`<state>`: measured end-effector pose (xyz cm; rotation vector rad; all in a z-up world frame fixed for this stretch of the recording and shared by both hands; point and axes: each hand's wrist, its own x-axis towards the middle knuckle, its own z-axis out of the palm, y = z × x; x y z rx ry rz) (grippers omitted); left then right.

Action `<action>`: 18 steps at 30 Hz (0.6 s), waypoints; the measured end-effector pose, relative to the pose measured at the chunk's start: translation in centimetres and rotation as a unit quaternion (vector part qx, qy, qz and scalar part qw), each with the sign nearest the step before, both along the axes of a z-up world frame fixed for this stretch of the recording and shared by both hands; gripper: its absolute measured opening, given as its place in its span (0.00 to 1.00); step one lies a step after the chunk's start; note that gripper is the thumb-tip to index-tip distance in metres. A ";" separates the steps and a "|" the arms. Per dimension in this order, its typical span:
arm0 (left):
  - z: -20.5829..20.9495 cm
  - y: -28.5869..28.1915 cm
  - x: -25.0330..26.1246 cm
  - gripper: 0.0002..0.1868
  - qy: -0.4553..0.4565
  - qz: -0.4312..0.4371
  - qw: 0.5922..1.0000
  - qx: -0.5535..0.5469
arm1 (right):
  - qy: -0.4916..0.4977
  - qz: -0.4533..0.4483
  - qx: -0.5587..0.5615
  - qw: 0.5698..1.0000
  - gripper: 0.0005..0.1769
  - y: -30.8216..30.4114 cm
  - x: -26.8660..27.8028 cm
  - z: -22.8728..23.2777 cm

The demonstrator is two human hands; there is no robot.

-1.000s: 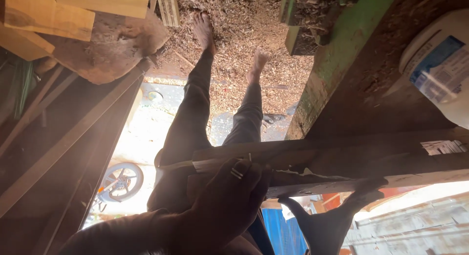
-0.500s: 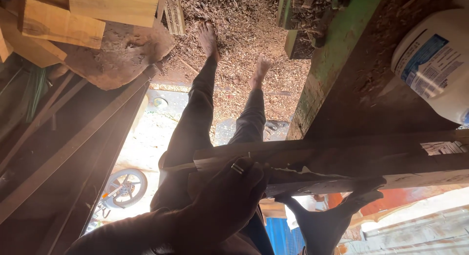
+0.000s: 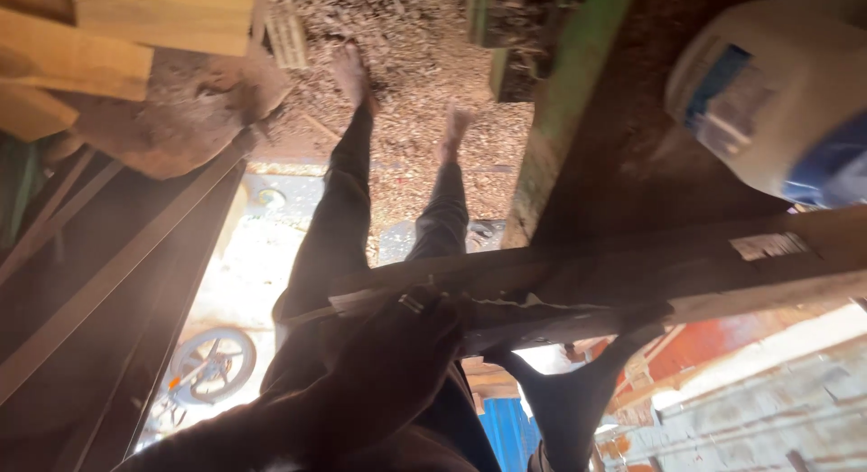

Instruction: Applying wood glue to a lumber plank and spreading it manually in a workshop.

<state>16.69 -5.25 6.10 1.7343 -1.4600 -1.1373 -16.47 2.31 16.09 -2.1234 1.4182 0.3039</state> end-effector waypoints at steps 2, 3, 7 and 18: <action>0.0 0.1 -0.2 0.24 -0.001 -0.002 0.998 0.059 | 0.004 0.000 -0.005 1.000 0.90 -3.3 2.9 -0.8; 0.1 -0.1 0.0 0.24 0.000 -0.003 0.998 0.055 | 0.005 0.000 -0.006 1.000 0.90 -5.1 4.9 -1.7; 0.4 -0.7 0.8 0.26 -0.028 -0.026 0.998 0.048 | 0.007 -0.001 -0.001 1.000 0.90 -11.0 10.2 -3.5; 0.4 -1.4 1.1 0.32 -0.111 -0.099 0.988 0.052 | -0.005 -0.015 0.014 1.000 0.90 -20.4 11.3 -5.4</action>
